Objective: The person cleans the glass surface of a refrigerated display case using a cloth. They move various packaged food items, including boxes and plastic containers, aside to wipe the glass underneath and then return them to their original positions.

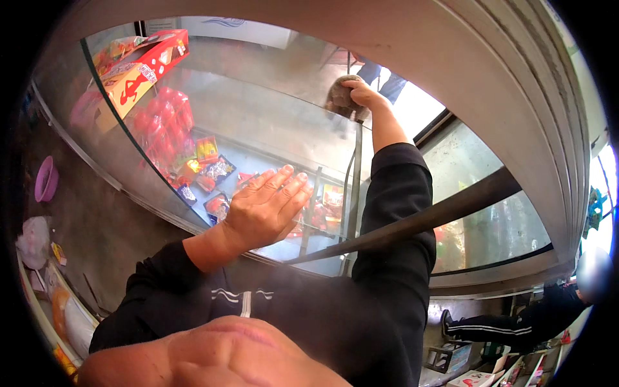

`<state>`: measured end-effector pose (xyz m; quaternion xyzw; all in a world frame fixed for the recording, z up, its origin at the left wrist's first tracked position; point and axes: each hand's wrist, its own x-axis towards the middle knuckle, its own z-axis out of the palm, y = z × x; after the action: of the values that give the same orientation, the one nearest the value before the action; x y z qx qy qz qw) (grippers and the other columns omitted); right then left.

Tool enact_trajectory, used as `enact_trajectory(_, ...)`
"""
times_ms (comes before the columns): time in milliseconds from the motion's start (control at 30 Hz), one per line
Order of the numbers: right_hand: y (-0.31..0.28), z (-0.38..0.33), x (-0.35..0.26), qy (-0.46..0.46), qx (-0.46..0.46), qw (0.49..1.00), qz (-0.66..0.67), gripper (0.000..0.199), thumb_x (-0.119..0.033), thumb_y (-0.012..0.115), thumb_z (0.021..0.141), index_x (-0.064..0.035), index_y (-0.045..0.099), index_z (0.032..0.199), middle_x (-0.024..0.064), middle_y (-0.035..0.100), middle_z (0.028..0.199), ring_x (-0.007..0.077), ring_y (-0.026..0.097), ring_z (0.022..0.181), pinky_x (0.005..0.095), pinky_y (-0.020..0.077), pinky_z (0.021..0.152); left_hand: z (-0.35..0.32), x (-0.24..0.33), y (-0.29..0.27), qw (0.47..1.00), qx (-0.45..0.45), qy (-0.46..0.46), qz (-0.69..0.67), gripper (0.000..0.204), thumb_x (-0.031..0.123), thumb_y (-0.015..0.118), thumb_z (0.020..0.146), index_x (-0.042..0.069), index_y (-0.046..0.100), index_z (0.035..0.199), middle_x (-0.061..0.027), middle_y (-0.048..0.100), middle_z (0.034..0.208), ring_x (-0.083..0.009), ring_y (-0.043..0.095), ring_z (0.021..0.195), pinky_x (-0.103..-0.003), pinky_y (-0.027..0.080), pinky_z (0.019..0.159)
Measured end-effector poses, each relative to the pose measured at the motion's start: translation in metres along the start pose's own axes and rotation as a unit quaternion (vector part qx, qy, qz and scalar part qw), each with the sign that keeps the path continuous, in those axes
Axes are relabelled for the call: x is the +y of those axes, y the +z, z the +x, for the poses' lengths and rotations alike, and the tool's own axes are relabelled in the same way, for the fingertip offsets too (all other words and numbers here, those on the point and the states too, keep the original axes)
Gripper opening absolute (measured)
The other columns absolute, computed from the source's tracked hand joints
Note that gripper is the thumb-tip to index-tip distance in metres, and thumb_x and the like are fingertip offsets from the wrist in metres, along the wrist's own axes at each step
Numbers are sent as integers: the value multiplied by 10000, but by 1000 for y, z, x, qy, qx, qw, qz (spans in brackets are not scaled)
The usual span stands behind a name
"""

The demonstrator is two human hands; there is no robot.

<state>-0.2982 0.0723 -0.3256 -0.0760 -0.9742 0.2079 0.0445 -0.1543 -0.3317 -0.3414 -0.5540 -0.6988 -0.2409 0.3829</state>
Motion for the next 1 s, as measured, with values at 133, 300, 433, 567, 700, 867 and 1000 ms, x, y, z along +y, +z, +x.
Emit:
enact_trajectory(133, -15, 1, 28, 83, 139, 986, 26, 419, 12, 427, 762, -79, 709, 1058, 127, 678, 1087, 242, 602, 1079, 319, 421, 972, 1, 0, -1, 1000, -4, 0, -8, 303, 189, 596, 802, 102, 652, 1087, -76, 654, 1128, -251, 623, 1074, -380, 461, 943)
enact_trajectory(300, -51, 5, 32, -24, 368, 910, 190, 516, 76, 385, 751, -27, 604, 1206, 119, 614, 1184, 225, 551, 1130, 321, 403, 989, 7, 1, -1, 1000, 1, 11, -23, 307, 183, 599, 795, 101, 652, 1086, -82, 655, 1125, -255, 623, 1076, -382, 464, 940)
enact_trajectory(433, -26, 16, -26, -77, 173, 957, 219, 563, 69, 423, 785, -41, 506, 1331, 124, 550, 1283, 233, 483, 1213, 315, 345, 1038, 2, -1, 3, 1000, 1, 18, 4, 301, 174, 601, 792, 103, 655, 1080, -84, 657, 1116, -256, 624, 1072, -381, 468, 933)
enact_trajectory(567, -6, 11, -9, -60, 42, 996, 51, 637, 83, 393, 736, -44, 482, 1354, 142, 436, 1396, 269, 363, 1334, 318, 248, 1110, 2, 1, 3, 1000, 9, 15, 3, 293, 174, 602, 794, 108, 659, 1074, -81, 658, 1113, -255, 626, 1069, -382, 469, 928)
enact_trajectory(700, -15, -2, 33, 11, 24, 1000, 15, 571, 88, 387, 739, -5, 548, 1279, 156, 513, 1325, 270, 440, 1277, 326, 304, 1084, 5, 1, 3, 1000, 14, 19, -12, 285, 181, 601, 801, 108, 661, 1069, -80, 659, 1113, -254, 627, 1068, -380, 468, 928)
enact_trajectory(867, -35, 3, -2, -45, 254, 955, 145, 508, 84, 401, 764, -1, 585, 1230, 140, 625, 1176, 235, 544, 1166, 304, 400, 1007, 3, 0, -1, 1000, 2, 4, -14, 301, 183, 609, 784, 104, 661, 1070, -82, 658, 1119, -255, 626, 1072, -380, 467, 933)
enact_trajectory(1000, -28, 19, -17, -79, 182, 962, 186, 621, 42, 464, 733, -34, 462, 1349, 186, 478, 1349, 292, 402, 1292, 328, 282, 1087, 5, -1, 1, 1000, 7, 23, 1, 323, 176, 612, 763, 103, 661, 1074, -83, 657, 1119, -256, 626, 1070, -378, 473, 926)
